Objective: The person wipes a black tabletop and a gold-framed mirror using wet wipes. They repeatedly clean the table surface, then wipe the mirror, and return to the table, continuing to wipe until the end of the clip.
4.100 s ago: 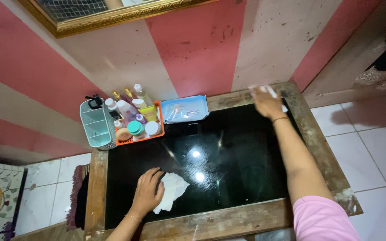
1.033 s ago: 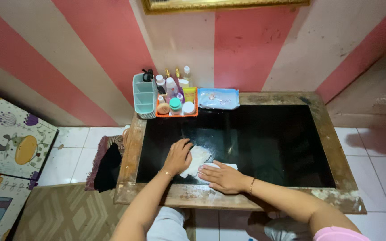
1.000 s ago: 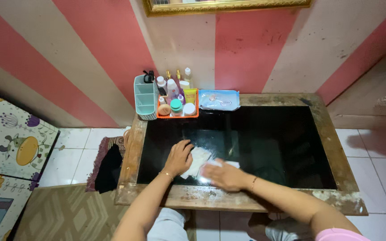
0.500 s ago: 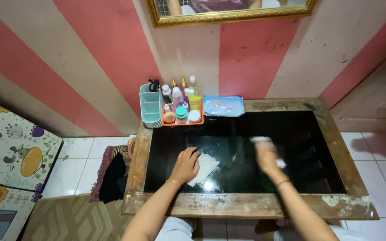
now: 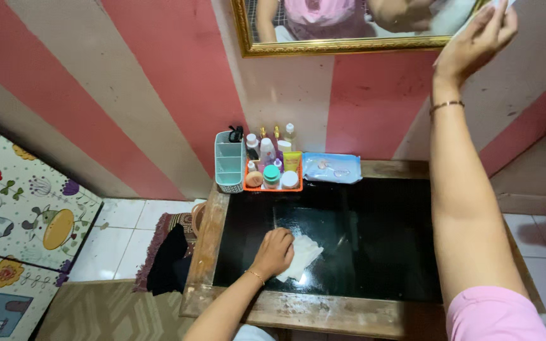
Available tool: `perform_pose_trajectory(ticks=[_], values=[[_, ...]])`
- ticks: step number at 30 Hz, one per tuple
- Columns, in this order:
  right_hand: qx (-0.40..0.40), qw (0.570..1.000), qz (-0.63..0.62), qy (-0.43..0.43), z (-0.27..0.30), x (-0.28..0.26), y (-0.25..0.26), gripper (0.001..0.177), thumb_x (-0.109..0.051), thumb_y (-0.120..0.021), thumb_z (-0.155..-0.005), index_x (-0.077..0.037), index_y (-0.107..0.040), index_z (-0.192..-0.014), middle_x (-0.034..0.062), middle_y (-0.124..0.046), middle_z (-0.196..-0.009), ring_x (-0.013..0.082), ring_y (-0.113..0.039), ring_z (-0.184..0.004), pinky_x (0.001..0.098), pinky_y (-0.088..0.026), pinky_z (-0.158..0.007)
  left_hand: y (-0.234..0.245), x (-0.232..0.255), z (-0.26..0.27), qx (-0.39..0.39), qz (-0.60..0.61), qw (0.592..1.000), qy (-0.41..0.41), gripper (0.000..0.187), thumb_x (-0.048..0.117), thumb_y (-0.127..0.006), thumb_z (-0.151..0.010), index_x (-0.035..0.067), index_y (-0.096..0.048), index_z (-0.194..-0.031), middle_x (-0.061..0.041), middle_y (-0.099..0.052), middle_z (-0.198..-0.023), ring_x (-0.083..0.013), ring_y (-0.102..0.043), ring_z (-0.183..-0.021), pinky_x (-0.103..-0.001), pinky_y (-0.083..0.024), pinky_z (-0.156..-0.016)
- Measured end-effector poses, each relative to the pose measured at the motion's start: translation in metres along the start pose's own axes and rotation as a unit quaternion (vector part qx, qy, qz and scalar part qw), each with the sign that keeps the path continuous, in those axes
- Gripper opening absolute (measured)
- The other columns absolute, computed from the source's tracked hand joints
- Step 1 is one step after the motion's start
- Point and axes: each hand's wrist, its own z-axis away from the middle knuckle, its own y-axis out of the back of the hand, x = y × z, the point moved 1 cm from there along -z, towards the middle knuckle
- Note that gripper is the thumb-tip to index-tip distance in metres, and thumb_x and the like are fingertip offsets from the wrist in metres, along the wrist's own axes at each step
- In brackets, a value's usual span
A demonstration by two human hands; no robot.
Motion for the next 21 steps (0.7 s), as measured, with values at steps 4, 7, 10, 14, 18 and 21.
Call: perform_pose_trajectory(ticks=[4,7,10,14,18,21], values=[[-0.041,0.995,0.079,0.039,0.022,-0.028,-0.038,0.042,-0.001,-0.042,-0.108,0.007,-0.054,-0.148,0.0251,-0.042,-0.154,0.0375,-0.047,-0.143,0.0436,-0.037,-0.124,0.003,0.003,0.000,-0.010,0.004,1.000,0.018,0.019,0.006,-0.067,-0.085,0.004,-0.063,-0.103,-0.014,-0.061,-0.112,-0.0339,-0.057,-0.112,-0.044,-0.045,-0.099],[-0.058,0.996,0.068,-0.005,0.055,-0.067,-0.073,0.046,0.005,-0.042,-0.101,0.001,-0.063,-0.142,0.0191,-0.051,-0.150,0.0337,-0.052,-0.141,0.0410,-0.040,-0.126,0.003,0.005,0.000,-0.019,0.008,1.000,0.017,0.019,0.006,-0.067,-0.085,0.003,-0.063,-0.103,-0.013,-0.060,-0.112,-0.0336,-0.057,-0.114,-0.045,-0.044,-0.100],[-0.109,0.987,-0.005,0.119,0.088,-0.132,-0.102,0.050,0.011,-0.046,-0.091,-0.004,-0.070,-0.132,0.0151,-0.068,-0.136,0.0353,-0.058,-0.134,0.0484,-0.040,-0.119,0.004,0.002,-0.001,-0.025,0.010,1.000,0.016,0.018,0.006,-0.067,-0.086,0.003,-0.063,-0.103,-0.013,-0.061,-0.113,-0.0330,-0.057,-0.116,-0.045,-0.043,-0.101],[-0.245,0.926,-0.132,0.255,0.132,-0.225,-0.117,0.029,0.010,-0.061,-0.095,-0.008,-0.072,-0.115,0.0107,-0.075,-0.119,0.0339,-0.066,-0.119,0.0479,-0.051,-0.099,0.002,0.001,0.001,-0.012,0.004,1.000,0.009,0.018,0.007,-0.066,-0.087,0.003,-0.064,-0.104,-0.013,-0.061,-0.113,-0.0324,-0.057,-0.118,-0.045,-0.043,-0.102],[-0.243,0.909,-0.133,0.311,0.133,-0.229,-0.104,0.036,0.008,-0.064,-0.094,-0.003,-0.067,-0.128,0.0149,-0.070,-0.115,0.0301,-0.066,-0.109,0.0407,-0.056,-0.097,0.001,0.000,0.006,-0.016,0.008,1.000,0.011,0.019,0.007,-0.067,-0.086,0.003,-0.064,-0.104,-0.013,-0.061,-0.114,-0.0326,-0.057,-0.118,-0.045,-0.043,-0.102],[-0.160,0.938,-0.035,0.304,0.103,-0.176,-0.087,0.033,0.008,-0.066,-0.090,-0.010,-0.068,-0.118,0.0094,-0.070,-0.109,0.0270,-0.067,-0.102,0.0345,-0.058,-0.089,-0.001,-0.004,0.004,-0.011,0.006,1.000,0.013,0.018,0.008,-0.067,-0.086,0.004,-0.063,-0.103,-0.012,-0.061,-0.113,-0.0326,-0.057,-0.117,-0.045,-0.043,-0.102]])
